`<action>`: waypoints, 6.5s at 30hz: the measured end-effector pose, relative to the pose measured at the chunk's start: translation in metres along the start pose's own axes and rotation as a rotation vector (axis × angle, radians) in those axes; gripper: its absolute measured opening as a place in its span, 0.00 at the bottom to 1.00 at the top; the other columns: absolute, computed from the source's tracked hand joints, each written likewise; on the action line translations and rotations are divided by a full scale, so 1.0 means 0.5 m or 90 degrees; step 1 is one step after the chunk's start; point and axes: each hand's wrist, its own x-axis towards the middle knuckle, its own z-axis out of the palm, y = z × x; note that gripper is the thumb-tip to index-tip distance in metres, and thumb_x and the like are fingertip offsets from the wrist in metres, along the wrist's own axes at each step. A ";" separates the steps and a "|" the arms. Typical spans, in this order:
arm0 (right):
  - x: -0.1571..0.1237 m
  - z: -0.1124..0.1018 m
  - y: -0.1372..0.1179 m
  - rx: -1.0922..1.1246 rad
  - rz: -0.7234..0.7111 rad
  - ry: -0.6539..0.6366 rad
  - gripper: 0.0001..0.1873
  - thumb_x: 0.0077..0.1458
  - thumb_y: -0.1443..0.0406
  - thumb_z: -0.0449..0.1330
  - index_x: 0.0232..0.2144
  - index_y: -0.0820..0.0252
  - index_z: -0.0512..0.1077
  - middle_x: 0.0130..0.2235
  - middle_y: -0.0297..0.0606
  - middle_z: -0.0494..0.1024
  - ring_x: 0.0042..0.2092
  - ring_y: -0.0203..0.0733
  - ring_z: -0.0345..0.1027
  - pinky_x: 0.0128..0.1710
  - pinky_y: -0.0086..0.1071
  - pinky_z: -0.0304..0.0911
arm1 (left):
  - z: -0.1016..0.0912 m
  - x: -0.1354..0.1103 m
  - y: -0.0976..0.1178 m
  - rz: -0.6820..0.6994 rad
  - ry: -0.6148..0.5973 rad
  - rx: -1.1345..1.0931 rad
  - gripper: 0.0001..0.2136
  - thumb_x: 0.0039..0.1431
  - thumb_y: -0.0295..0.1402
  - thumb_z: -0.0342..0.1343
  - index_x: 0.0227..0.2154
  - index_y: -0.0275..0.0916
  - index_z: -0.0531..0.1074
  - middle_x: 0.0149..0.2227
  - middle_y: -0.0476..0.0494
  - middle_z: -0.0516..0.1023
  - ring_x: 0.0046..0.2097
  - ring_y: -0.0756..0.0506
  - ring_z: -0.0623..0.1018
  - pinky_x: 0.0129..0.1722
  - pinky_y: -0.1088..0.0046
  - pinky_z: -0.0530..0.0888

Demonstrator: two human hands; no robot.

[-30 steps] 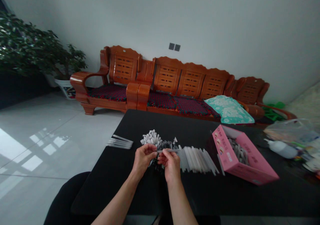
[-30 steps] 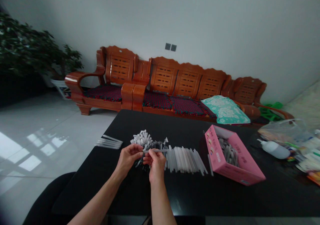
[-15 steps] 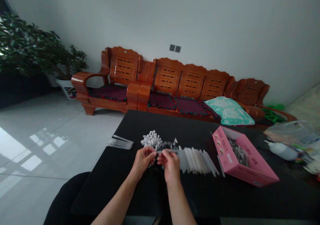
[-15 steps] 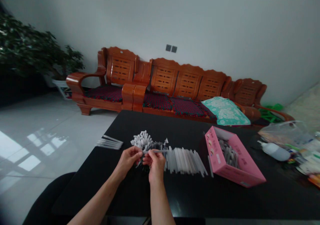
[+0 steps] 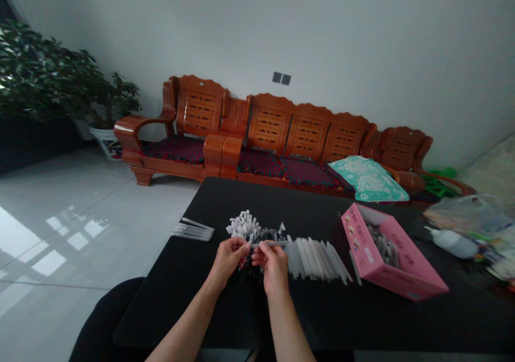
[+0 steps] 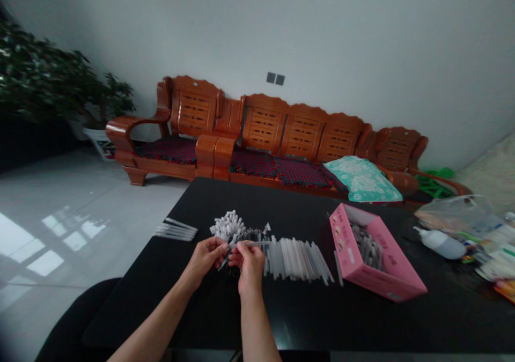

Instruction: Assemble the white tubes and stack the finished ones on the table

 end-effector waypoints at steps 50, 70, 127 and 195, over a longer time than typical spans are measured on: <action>-0.007 0.015 -0.013 -0.024 -0.005 -0.016 0.17 0.39 0.60 0.70 0.29 0.64 0.71 0.21 0.37 0.78 0.18 0.38 0.71 0.14 0.24 0.66 | -0.013 -0.009 0.021 -0.004 -0.031 -0.008 0.17 0.47 0.45 0.65 0.25 0.35 0.72 0.17 0.51 0.70 0.18 0.53 0.68 0.17 0.81 0.66; -0.016 0.012 -0.016 -0.034 0.005 -0.031 0.18 0.39 0.60 0.70 0.30 0.65 0.71 0.21 0.36 0.78 0.17 0.37 0.70 0.13 0.24 0.64 | -0.013 -0.016 0.030 -0.039 -0.079 -0.009 0.19 0.51 0.48 0.61 0.23 0.34 0.71 0.18 0.50 0.70 0.18 0.54 0.67 0.15 0.81 0.63; 0.024 0.049 0.040 -0.274 0.128 -0.132 0.11 0.43 0.60 0.63 0.21 0.61 0.67 0.14 0.30 0.70 0.13 0.35 0.64 0.09 0.23 0.59 | -0.076 -0.050 0.015 0.232 0.022 0.395 0.10 0.57 0.39 0.56 0.27 0.41 0.77 0.25 0.46 0.75 0.26 0.47 0.71 0.28 0.74 0.64; -0.079 0.037 0.050 -0.941 -0.446 -0.108 0.19 0.66 0.63 0.45 0.28 0.60 0.71 0.23 0.37 0.76 0.24 0.36 0.67 0.28 0.32 0.42 | -0.047 0.026 0.012 0.064 0.237 -0.250 0.15 0.41 0.38 0.69 0.24 0.34 0.72 0.23 0.51 0.75 0.25 0.53 0.73 0.26 0.79 0.70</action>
